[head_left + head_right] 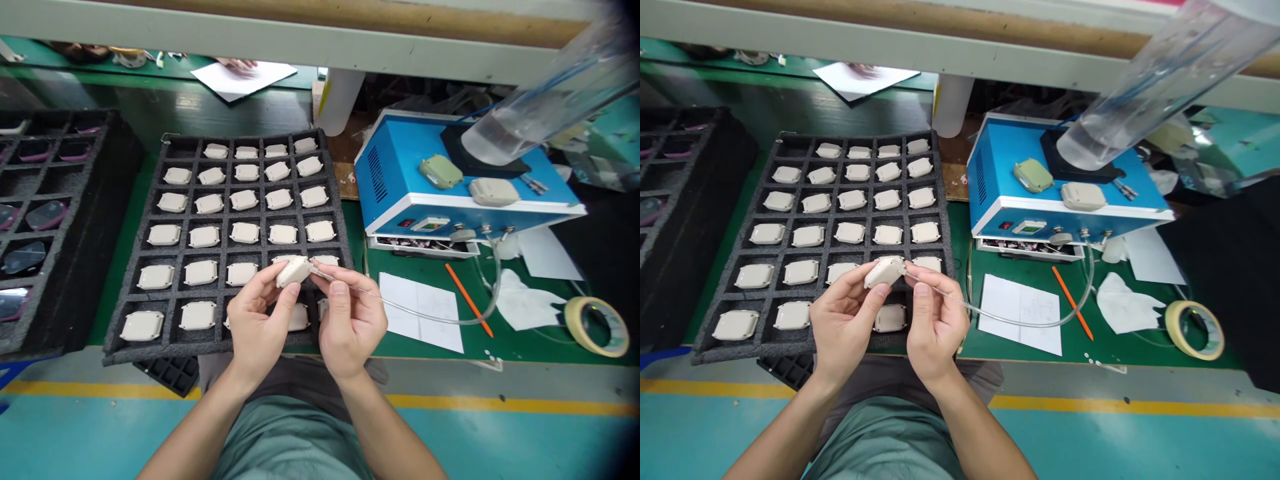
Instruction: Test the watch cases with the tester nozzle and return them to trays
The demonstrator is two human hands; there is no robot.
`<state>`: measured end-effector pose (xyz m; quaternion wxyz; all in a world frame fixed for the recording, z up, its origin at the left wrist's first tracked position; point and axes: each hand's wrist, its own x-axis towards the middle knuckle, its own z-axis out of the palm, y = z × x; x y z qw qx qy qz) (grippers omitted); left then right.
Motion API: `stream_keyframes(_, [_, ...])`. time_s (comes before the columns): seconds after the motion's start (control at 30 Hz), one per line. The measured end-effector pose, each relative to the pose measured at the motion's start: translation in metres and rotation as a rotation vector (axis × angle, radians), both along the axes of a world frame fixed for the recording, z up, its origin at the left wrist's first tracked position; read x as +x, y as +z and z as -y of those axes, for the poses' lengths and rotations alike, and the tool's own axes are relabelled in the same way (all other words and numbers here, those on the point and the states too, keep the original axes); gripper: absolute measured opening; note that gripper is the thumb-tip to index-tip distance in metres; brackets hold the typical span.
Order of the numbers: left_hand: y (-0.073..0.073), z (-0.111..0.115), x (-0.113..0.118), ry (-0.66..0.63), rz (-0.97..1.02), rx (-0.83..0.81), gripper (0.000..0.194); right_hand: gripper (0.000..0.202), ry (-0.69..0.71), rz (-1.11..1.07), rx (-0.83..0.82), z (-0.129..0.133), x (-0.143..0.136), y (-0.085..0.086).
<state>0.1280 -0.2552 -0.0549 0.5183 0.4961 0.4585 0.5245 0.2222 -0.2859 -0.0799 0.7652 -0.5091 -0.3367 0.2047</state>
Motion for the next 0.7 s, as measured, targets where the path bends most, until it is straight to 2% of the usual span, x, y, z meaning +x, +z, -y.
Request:
stream_keyframes(0.5, [-0.0025, 0.0001, 0.0005, -0.004, 0.034, 0.052, 0.030, 0.011, 0.007, -0.055, 0.061, -0.0020, -0.0008, 0.0011])
stream_keyframes(0.7, [-0.0035, -0.0005, 0.0005, -0.008, 0.030, 0.063, 0.029, 0.010, 0.005, -0.047, 0.027, -0.0017, -0.0004, 0.0011])
